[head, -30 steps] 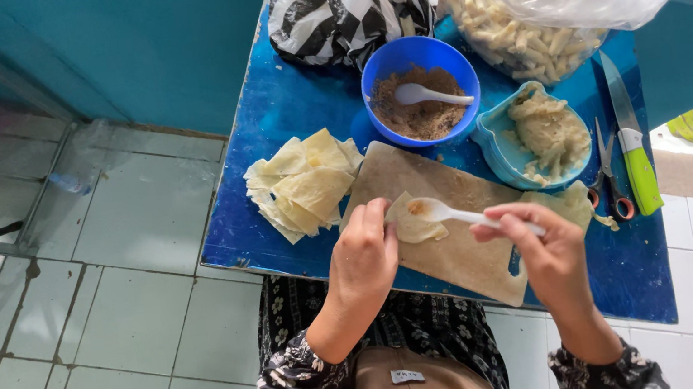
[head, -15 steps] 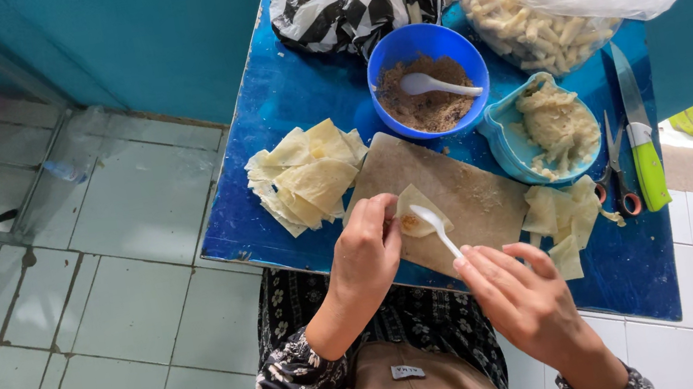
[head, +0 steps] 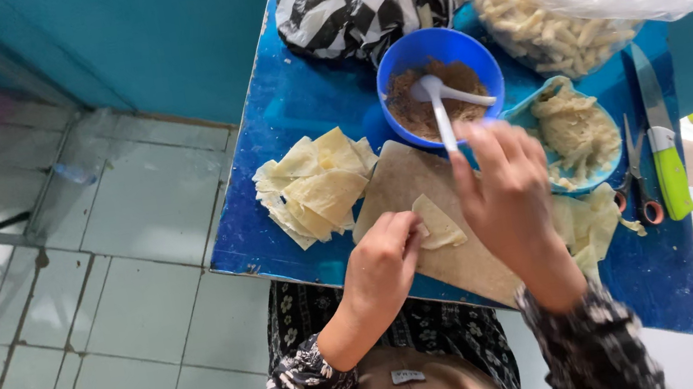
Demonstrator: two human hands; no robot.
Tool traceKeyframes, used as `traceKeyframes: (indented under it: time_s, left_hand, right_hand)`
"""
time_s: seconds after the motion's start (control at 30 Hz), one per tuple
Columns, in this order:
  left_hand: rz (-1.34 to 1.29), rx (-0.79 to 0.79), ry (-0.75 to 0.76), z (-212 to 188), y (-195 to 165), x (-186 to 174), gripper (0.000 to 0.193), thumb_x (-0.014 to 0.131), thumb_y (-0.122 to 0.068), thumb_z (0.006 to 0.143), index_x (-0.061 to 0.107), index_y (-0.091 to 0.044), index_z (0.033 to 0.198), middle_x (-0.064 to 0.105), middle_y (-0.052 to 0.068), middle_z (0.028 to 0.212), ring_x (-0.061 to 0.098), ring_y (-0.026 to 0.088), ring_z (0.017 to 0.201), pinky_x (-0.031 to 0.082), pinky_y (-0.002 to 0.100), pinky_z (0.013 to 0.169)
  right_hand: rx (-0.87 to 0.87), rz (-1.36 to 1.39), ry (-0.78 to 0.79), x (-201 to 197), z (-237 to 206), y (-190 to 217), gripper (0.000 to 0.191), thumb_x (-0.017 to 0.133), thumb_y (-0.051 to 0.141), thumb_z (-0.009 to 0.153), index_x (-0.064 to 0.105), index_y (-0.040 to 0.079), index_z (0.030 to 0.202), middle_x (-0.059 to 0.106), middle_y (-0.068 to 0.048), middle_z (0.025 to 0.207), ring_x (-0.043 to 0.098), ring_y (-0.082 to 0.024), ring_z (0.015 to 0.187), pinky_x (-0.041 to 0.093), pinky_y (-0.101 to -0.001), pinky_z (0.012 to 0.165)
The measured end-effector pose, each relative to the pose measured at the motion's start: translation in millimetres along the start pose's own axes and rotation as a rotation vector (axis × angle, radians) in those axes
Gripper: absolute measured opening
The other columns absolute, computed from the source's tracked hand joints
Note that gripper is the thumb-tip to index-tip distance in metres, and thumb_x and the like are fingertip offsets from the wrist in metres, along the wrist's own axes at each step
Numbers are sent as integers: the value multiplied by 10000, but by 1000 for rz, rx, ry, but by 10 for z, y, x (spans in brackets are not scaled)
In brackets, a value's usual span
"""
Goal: The person sits at a small blue table and uses a spoon to place brown filling from a bowl onto square dough wrappers on a cutting board, then folds the wrappers over the filling by hand into closed parcels, repeating the cycle and stacking finished parcels on the board.
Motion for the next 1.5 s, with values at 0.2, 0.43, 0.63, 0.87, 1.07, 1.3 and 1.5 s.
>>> traceKeyframes:
  time_s: [0.2,0.43,0.63,0.87,1.07,1.3,1.5]
  left_hand:
    - [21,-54,69,-12,92,31,98,682,-84,932,622,-57,1006,587,144,974,646,375,847,528,443,709]
    - [69,-86,114,21,130,83,95,694,-110,918,625,-67,968,585,143,958,645,381,841,523,453,693]
    - [27,-106,97,26,143,66,232,698,-94,904,582,-78,1103,599,134,1013,656,382,861,540,444,704]
    - [66,-25,111,38,75,49,464,712,-57,887,554,-142,1314,559,136,1166,685,358,894,560,434,686]
    - [63,-4,104,56,89,47,461,719,-62,886,544,-141,1305,544,142,1209,684,361,912,564,432,690]
    - [36,-18,114,78,93,53,380,707,-58,881,593,-134,1236,556,127,1185,692,344,889,564,426,678]
    - [103,97,120,81,15,26,116,692,-42,883,637,-86,976,588,104,1102,687,326,909,567,410,695]
  right_hand:
    - [247,69,447,251,-804,-150,190,770,183,810,647,49,865,633,-120,866,602,-358,846,449,-462,738]
    - [601,552,256,349,-1053,-336,127,702,58,908,659,30,1025,703,-72,934,668,-189,881,517,-313,811]
    - [644,696,219,512,-1061,-347,204,716,6,899,658,31,1092,711,-28,942,656,-83,861,528,-244,787]
    - [488,568,353,504,-924,-257,277,767,-1,802,695,27,1068,675,-81,968,692,-156,838,550,-273,750]
    - [335,460,325,394,-834,-141,174,783,46,814,723,12,973,661,-124,978,678,-272,877,532,-344,753]
    - [354,411,219,382,-870,-88,115,737,24,858,704,13,967,659,-124,986,664,-289,905,534,-368,774]
    - [133,262,303,227,-831,89,289,725,-15,763,725,16,1051,659,-142,1030,626,-338,983,504,-424,839]
Point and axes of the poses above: each hand's wrist, its own z-axis towards the middle knuckle, its own x-axis out of the palm, y = z × x, the point moved 7 cm from there along z, towards the middle knuckle
